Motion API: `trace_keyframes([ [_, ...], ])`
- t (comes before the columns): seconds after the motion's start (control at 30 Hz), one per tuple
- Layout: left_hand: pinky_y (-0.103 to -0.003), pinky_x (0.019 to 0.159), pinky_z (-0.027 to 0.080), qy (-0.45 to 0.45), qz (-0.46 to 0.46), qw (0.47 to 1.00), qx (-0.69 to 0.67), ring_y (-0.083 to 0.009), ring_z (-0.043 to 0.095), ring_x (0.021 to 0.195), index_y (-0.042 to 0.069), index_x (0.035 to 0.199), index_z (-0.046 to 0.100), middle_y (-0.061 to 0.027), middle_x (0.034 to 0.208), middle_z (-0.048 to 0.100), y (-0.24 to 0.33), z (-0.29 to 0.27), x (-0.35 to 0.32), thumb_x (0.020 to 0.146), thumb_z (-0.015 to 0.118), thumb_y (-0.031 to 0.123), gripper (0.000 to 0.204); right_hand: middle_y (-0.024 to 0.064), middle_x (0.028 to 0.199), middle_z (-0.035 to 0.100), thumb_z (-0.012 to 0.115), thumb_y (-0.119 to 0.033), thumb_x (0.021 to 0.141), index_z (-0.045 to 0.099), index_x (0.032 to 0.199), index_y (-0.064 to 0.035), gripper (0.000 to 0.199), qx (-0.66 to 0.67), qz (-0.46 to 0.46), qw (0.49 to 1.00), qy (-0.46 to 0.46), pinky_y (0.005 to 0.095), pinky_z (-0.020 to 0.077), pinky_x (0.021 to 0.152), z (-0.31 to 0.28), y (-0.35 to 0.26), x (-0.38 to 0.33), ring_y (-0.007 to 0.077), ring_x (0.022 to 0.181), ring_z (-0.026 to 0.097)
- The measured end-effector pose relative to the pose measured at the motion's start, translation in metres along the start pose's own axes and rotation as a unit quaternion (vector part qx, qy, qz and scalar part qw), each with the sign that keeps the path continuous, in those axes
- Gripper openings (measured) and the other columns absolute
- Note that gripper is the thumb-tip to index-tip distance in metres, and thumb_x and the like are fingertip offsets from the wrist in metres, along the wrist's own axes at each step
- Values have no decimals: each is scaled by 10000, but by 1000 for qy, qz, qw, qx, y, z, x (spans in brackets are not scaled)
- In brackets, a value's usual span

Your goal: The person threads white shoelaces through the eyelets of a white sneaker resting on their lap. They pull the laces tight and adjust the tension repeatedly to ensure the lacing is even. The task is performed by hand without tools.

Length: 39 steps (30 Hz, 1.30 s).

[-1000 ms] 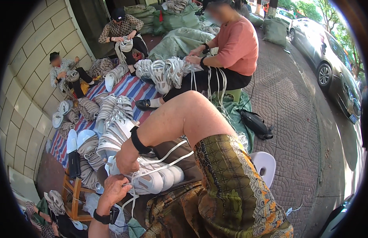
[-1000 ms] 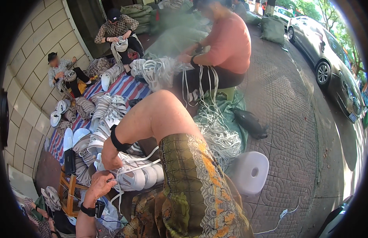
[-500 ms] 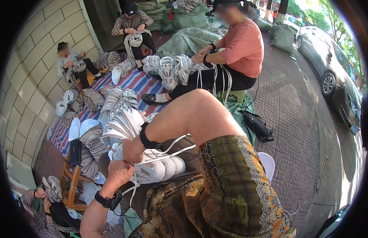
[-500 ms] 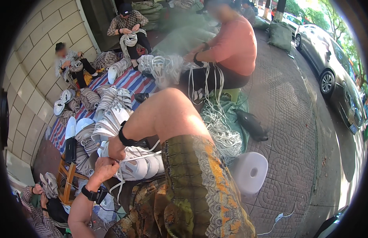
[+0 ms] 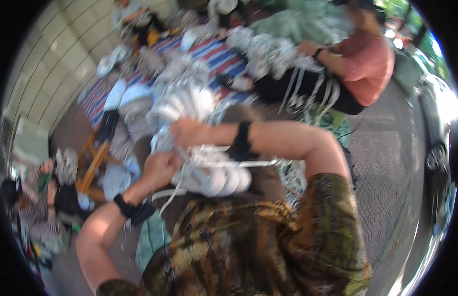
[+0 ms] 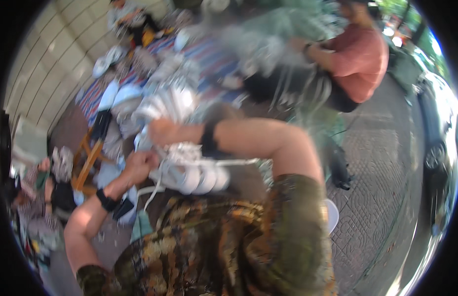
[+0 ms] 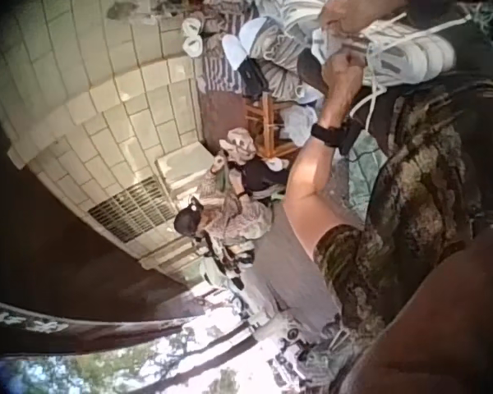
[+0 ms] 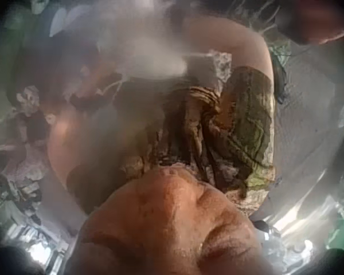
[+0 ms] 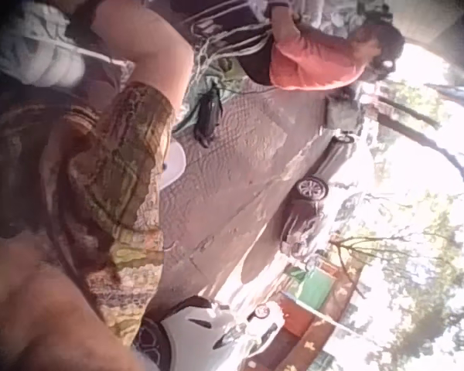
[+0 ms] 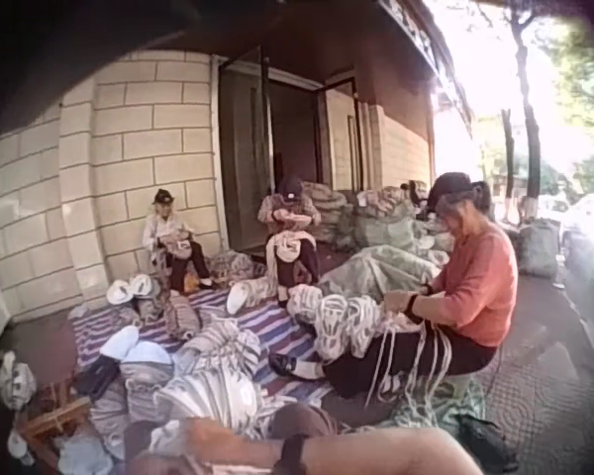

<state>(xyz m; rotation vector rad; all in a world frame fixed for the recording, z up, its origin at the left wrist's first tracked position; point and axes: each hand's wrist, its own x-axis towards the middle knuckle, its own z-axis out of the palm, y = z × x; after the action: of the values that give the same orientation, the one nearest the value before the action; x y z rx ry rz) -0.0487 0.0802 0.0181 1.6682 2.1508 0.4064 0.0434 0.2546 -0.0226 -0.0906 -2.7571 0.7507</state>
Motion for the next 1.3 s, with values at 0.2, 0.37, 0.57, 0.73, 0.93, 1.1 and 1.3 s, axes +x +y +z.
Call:
trace_keyframes([
  [0.2,-323,558,456,-12,116,961,-250,-223,586,620,43,863,562,-92,703,555,50,16,-31,872,537,60,32,101,690,639,504,-114,883,601,838,14,167,219,48,974,-23,334,491,513,-42,-52,-9,168,582,618],
  [0.37,-419,577,491,-131,444,859,-218,-337,596,724,-20,898,528,-155,844,545,116,42,-79,773,565,0,132,89,707,631,544,-201,872,617,833,-23,196,245,-12,963,-116,346,501,541,-13,-154,67,187,599,616],
  [0.57,-412,565,450,-211,441,783,-386,-288,538,699,19,926,478,-126,815,486,146,24,-110,866,536,18,84,64,707,649,618,-284,863,691,832,-77,222,494,-465,718,-158,388,520,595,24,-326,85,232,628,621],
  [0.73,-286,585,469,-118,452,770,-435,-191,565,686,14,901,546,-56,771,533,130,-53,-97,917,597,41,60,165,947,645,592,-185,846,592,932,-11,194,254,-235,937,33,441,494,814,-56,-159,36,362,889,626],
  [0.93,-301,686,524,122,341,785,-503,-184,635,758,21,953,555,-61,849,574,110,-121,-6,982,531,153,137,147,839,632,565,-182,909,585,975,-20,177,102,127,976,-144,362,498,654,-85,-52,-99,288,730,615],
  [1.1,-284,685,529,145,166,876,-430,-171,651,810,18,988,539,-92,868,618,49,-112,85,991,519,182,165,160,939,646,664,-129,802,573,1056,-44,282,98,85,985,-113,419,488,745,-61,-47,-166,342,880,635],
  [1.3,-264,645,488,229,140,943,-195,-105,598,691,7,971,600,-33,769,624,1,-65,31,922,609,209,208,137,775,640,686,-83,811,586,995,-24,218,94,169,975,-108,371,495,649,-54,-34,-191,293,700,645],
])
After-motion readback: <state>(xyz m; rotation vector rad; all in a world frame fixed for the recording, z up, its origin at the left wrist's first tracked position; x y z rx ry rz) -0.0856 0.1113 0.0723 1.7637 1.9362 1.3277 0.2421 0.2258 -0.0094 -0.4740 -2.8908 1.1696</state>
